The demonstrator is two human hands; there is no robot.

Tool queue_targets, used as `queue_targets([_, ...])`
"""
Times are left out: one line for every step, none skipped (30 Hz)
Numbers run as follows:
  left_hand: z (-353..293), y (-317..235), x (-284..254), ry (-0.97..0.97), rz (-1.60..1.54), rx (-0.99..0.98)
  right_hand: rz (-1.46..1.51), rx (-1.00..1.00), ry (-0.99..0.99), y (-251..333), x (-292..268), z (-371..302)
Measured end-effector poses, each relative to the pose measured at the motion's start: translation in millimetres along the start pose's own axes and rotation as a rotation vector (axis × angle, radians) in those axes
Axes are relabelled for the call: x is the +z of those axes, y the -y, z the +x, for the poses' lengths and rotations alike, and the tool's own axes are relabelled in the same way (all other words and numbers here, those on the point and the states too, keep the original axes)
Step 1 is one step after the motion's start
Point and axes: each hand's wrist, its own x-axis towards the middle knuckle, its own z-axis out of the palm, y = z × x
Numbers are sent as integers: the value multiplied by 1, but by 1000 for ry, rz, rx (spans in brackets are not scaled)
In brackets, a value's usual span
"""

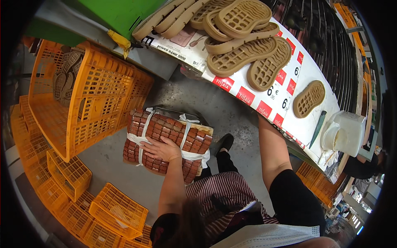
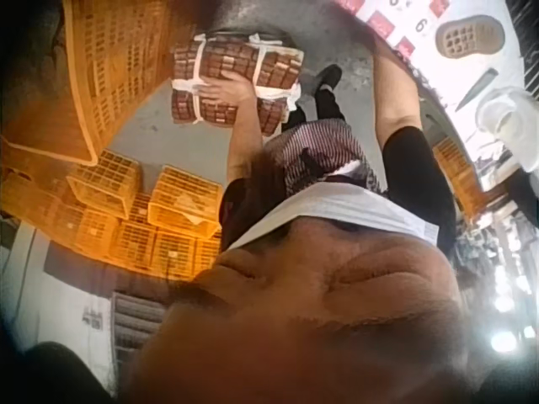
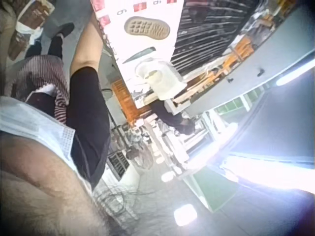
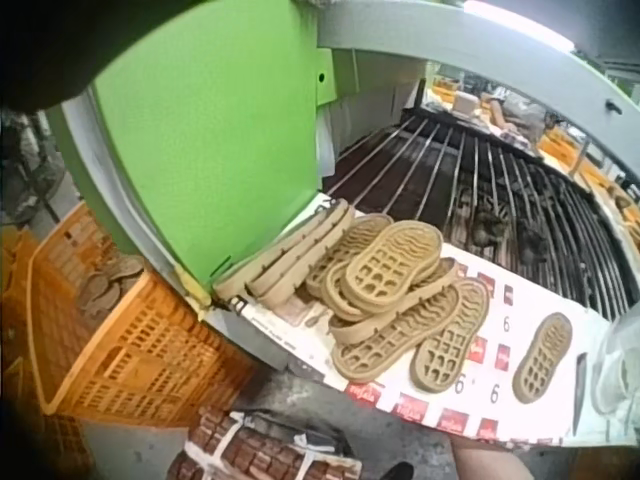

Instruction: The person trims a glue container using scissors, applies glue to shoe soles with an applicator tool, and places the soles onto a conveyor belt.

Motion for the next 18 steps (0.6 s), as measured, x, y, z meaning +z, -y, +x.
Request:
queue_targets([0, -2, 0, 3, -2, 0, -19, 11, 7, -1, 6, 4])
queue_targets([1, -4, 0, 5, -3, 0, -39, 26, 17, -2, 13, 7])
queue_targets([-1, -5, -2, 19, -18, -17, -63, 41, 27, -2, 18, 9])
queue_targets([-1, -3, -1, 9, -12, -15, -81, 57, 41, -1, 27, 8])
queue_targets([-2, -2, 0, 6, -4, -12, -99, 67, 54, -2, 34, 9])
queue_targets([-2, -1, 2, 4, 5, -10, -117, 81, 62, -3, 39, 9])
queue_targets([-3, -1, 2, -3, 11, -1, -129, 88, 77, -2, 43, 9])
queue_targets([-3, -1, 3, -9, 24, -2, -139, 95, 86, -2, 46, 7])
queue_targets([-2, 0, 4, -26, 23, 4, -142, 101, 93, -1, 51, 7])
queue_targets([-2, -3, 3, -37, 18, 10, -149, 107, 98, -2, 53, 7])
queue_targets([-2, -5, 1, -44, 1, 31, -158, 114, 105, -3, 56, 7])
queue_targets([-3, -6, -1, -44, 10, 29, -167, 117, 113, -3, 59, 5])
queue_targets([-2, -7, -2, -43, 6, 27, -172, 121, 120, -1, 64, 5])
queue_targets([-1, -7, -1, -41, 2, 24, -176, 123, 128, 1, 68, 5])
queue_targets([-2, -6, -1, -44, 8, 20, -183, 121, 139, 2, 73, 4])
queue_targets([-3, -5, 0, -42, 14, 17, -185, 122, 147, 3, 76, 3])
queue_targets([-3, -5, 2, -40, 20, 14, -189, 118, 153, 4, 79, 2])
queue_targets([-3, -6, 1, -38, 23, 14, -189, 121, 160, 5, 80, 1])
